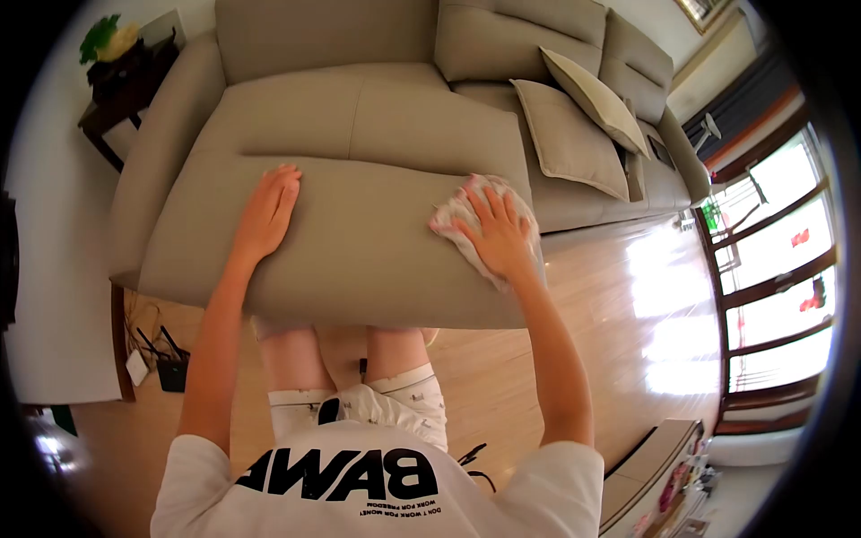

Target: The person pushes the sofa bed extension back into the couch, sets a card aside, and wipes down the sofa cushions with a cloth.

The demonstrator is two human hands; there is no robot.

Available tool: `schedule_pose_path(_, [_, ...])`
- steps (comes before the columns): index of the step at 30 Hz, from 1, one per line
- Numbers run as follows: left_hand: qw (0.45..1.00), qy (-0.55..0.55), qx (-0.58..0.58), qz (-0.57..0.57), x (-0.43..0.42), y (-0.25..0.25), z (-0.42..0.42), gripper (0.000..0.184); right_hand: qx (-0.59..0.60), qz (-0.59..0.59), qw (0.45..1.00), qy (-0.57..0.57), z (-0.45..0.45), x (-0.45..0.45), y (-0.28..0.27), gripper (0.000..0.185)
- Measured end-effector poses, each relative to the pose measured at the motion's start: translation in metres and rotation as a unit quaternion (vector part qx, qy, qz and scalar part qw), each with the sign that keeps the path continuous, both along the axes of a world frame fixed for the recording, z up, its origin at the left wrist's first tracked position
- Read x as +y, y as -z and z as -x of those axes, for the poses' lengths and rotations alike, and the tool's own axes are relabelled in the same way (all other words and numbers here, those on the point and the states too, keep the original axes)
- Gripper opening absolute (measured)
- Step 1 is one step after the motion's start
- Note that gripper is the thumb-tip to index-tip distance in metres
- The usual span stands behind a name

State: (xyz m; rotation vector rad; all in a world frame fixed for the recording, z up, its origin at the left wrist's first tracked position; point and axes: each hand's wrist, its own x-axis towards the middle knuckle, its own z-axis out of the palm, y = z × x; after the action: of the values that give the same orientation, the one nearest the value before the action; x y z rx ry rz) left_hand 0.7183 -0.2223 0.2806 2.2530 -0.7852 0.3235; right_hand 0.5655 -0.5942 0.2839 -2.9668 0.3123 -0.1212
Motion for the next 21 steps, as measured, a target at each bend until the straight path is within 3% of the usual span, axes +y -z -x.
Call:
schedule_pose_path(6, [0.999,-0.022,-0.039,-0.011,-0.004,0.005,0.0,0.042,-0.069,0.047,0.988,-0.129,0.068,0.095,0.0,0.089])
schedule_pose_path(10, [0.999,-0.007,-0.021,0.026,-0.001,0.005,-0.008,0.04,-0.099,0.115,0.968,-0.199,0.039,0.199,0.014,0.105])
schedule_pose_path(14, [0.995,0.009,0.04,0.092,0.007,0.02,-0.026,0.04,-0.145,0.069,0.96,-0.231,-0.007,0.266,0.019,0.102])
schedule_pose_path(17, [0.991,0.027,0.067,0.11,0.009,0.022,-0.031,0.041,-0.168,0.004,0.956,-0.239,-0.01,0.27,0.019,0.101])
schedule_pose_path(21, [0.997,0.015,0.042,0.067,0.004,0.019,-0.022,0.042,-0.185,0.049,0.946,-0.262,0.018,0.213,0.023,0.1])
